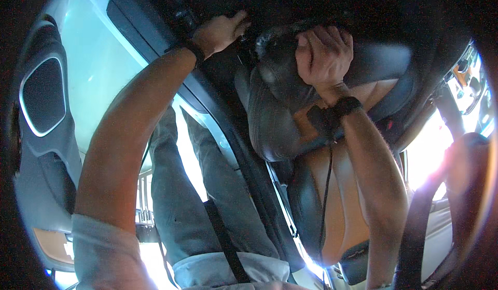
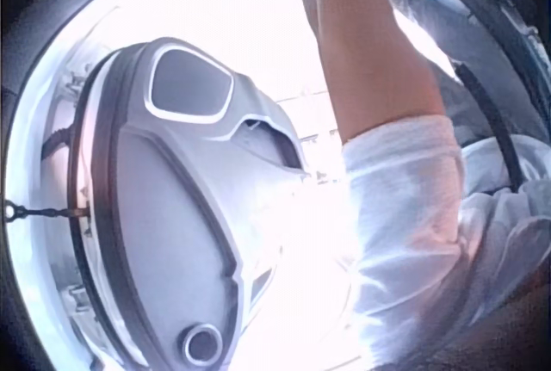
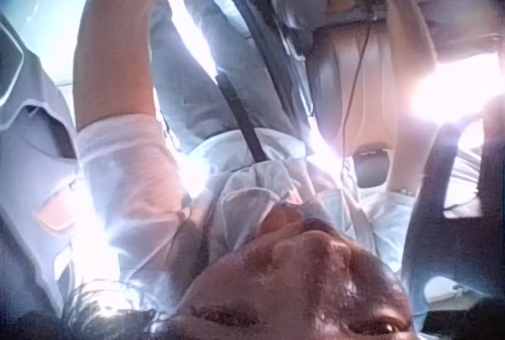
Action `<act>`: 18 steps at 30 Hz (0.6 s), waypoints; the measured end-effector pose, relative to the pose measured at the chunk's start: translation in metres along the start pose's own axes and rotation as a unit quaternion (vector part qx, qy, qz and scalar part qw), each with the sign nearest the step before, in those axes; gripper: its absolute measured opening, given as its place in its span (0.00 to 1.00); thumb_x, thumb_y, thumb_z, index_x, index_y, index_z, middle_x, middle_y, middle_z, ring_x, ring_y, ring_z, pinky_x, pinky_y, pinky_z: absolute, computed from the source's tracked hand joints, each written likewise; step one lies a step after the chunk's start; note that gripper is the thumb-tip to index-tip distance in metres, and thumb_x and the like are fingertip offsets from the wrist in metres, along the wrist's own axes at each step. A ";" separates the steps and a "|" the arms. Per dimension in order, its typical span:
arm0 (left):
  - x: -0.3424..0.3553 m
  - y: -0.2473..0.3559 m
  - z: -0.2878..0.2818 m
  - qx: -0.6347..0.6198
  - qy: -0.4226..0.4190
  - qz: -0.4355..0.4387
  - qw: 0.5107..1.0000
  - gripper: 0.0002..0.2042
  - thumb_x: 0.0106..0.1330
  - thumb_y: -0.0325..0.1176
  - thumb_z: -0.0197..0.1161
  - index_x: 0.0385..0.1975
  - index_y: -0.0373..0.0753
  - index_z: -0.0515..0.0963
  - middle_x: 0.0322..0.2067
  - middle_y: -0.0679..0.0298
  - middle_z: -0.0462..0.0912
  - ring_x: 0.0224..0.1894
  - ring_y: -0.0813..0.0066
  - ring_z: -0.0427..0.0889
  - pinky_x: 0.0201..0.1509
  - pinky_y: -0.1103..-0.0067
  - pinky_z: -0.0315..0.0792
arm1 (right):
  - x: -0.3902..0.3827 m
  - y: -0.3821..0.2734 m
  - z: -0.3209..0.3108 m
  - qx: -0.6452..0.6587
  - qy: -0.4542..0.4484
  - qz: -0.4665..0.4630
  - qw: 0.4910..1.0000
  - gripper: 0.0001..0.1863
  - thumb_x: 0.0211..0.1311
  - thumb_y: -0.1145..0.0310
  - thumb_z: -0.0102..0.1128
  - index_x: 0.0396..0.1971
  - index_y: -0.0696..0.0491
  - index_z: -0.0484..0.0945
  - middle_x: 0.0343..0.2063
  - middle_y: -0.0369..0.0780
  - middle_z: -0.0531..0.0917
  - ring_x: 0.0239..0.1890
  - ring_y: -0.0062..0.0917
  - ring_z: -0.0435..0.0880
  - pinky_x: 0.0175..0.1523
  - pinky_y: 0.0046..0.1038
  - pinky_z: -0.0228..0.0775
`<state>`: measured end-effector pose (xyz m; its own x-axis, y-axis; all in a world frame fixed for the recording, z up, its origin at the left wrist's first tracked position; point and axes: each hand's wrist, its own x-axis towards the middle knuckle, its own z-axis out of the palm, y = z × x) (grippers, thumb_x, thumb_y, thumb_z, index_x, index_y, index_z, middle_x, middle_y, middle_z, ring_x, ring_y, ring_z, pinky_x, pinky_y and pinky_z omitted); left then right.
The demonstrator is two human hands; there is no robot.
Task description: Loosening or tightening a bolt on the side mechanism of a car seat using a ratchet and socket.
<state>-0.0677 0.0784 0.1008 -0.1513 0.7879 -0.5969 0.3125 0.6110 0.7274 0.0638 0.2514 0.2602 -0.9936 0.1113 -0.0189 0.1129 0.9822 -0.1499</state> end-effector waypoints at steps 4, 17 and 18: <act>0.024 0.027 0.037 0.096 0.035 -0.177 0.979 0.18 0.74 0.46 0.51 0.57 0.43 0.71 0.52 0.43 0.79 0.54 0.42 0.79 0.55 0.57 0.76 | -0.004 -0.005 0.007 0.004 0.015 0.005 1.000 0.09 0.57 0.63 0.53 0.23 0.49 0.80 0.23 0.36 0.79 0.30 0.33 0.77 0.39 0.36 0.62; 0.013 -0.018 0.001 0.047 -0.008 -0.014 0.999 0.24 0.76 0.49 0.45 0.66 0.42 0.64 0.42 0.44 0.83 0.47 0.45 0.83 0.53 0.60 0.77 | 0.003 -0.008 0.009 0.022 0.027 0.000 0.999 0.10 0.58 0.64 0.53 0.21 0.48 0.80 0.22 0.35 0.80 0.27 0.32 0.76 0.38 0.35 0.61; 0.017 -0.020 0.014 0.007 0.012 -0.099 0.995 0.26 0.75 0.51 0.47 0.66 0.42 0.64 0.45 0.45 0.82 0.50 0.45 0.82 0.55 0.60 0.76 | 0.005 -0.013 0.013 0.032 0.032 0.001 0.999 0.10 0.58 0.64 0.53 0.21 0.48 0.80 0.22 0.35 0.80 0.27 0.32 0.76 0.38 0.35 0.61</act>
<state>-0.0635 0.0785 0.0714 -0.2342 0.6540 -0.7193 0.2867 0.7534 0.5918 0.0570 0.2372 0.2493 -0.9913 0.1240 0.0447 0.1117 0.9705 -0.2135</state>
